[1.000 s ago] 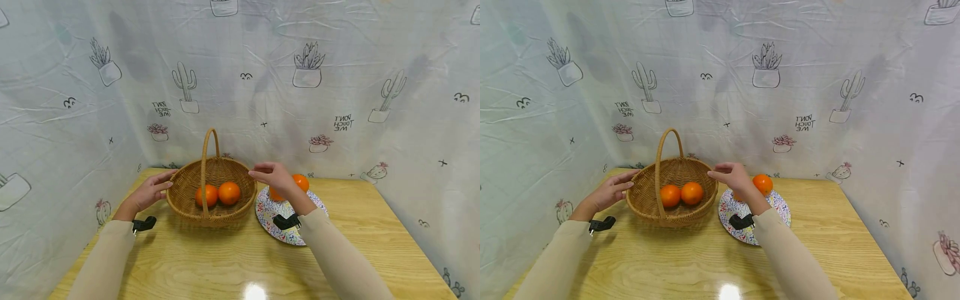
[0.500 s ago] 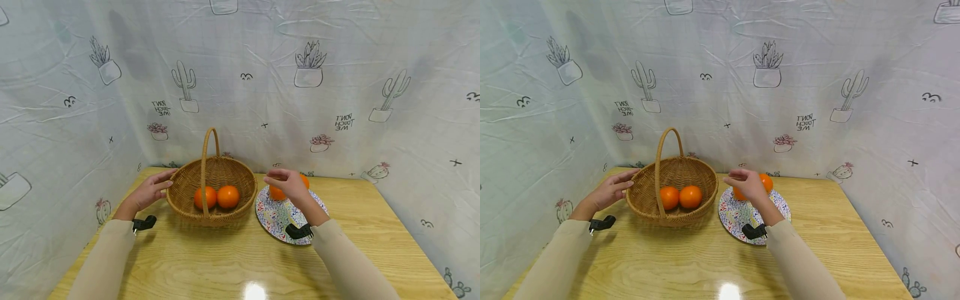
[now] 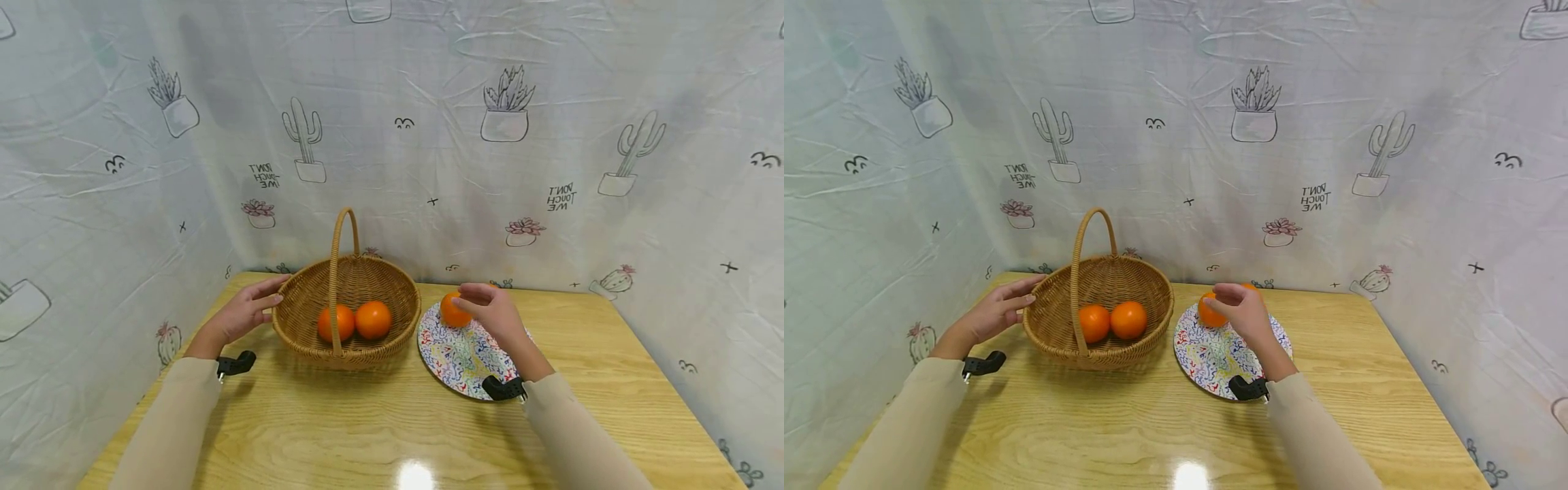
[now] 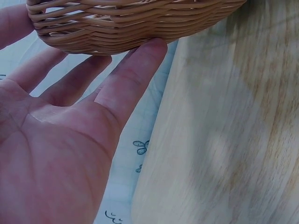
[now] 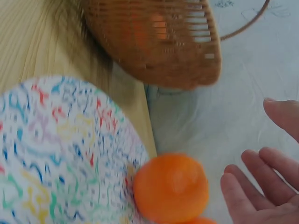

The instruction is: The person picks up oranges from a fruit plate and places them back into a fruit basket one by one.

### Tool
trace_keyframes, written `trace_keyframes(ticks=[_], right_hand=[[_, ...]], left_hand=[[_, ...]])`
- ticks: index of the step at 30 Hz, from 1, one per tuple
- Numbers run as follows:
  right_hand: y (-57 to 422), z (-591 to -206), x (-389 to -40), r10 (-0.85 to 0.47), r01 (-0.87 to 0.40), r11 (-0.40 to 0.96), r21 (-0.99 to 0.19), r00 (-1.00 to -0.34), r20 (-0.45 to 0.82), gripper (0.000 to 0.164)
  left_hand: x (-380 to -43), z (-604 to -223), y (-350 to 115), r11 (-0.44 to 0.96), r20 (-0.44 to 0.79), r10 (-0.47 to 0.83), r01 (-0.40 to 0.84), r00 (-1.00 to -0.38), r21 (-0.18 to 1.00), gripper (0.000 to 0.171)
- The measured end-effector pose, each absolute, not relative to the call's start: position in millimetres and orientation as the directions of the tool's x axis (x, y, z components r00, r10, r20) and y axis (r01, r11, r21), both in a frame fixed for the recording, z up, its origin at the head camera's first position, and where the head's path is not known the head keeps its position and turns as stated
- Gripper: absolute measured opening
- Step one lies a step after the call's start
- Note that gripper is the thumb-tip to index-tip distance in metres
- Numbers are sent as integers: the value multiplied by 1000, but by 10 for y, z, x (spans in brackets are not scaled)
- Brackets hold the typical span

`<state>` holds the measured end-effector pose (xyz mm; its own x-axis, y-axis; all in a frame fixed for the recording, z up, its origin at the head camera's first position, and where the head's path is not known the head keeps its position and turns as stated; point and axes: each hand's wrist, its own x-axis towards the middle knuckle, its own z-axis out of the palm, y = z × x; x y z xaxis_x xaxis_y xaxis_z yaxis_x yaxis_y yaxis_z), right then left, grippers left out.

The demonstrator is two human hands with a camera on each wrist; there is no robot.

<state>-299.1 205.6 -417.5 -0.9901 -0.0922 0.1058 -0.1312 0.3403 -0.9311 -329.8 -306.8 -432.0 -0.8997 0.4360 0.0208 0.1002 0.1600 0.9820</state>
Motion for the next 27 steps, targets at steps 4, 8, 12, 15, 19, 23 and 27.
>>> trace_keyframes(ticks=[4, 8, 12, 15, 19, 23, 27], right_hand=[[2194, -4210, -3016, -65, -171, 356, -919, -985, 158, 50], [2320, -4235, -3056, -43, -197, 383, -903, -980, 195, 50], [2421, -4230, -3080, -22, -194, 411, -891, -979, 203, 54], [2491, -4237, -3114, -14, -202, 430, -880, -976, 217, 57], [2572, -4255, -3171, -3, -218, 488, -845, -969, 248, 55], [2628, -4289, -3257, -15, -242, 558, -794, -959, 282, 51], [2658, -4333, -3343, -40, -229, 620, -751, -965, 261, 55]], left_hand=[[-3296, -4301, -3060, 160, 20, 440, 101, -898, 982, 65], [-3294, -4287, -3050, 157, 17, 440, 96, -898, 983, 66], [-3287, -4273, -3047, 156, 17, 437, 94, -899, 983, 66], [-3277, -4259, -3046, 160, 15, 436, 94, -900, 983, 65], [-3261, -4243, -3045, 167, 15, 440, 98, -898, 981, 63], [-3245, -4231, -3041, 166, 13, 440, 96, -898, 981, 63], [-3236, -4231, -3037, 172, 6, 435, 90, -900, 981, 63]])
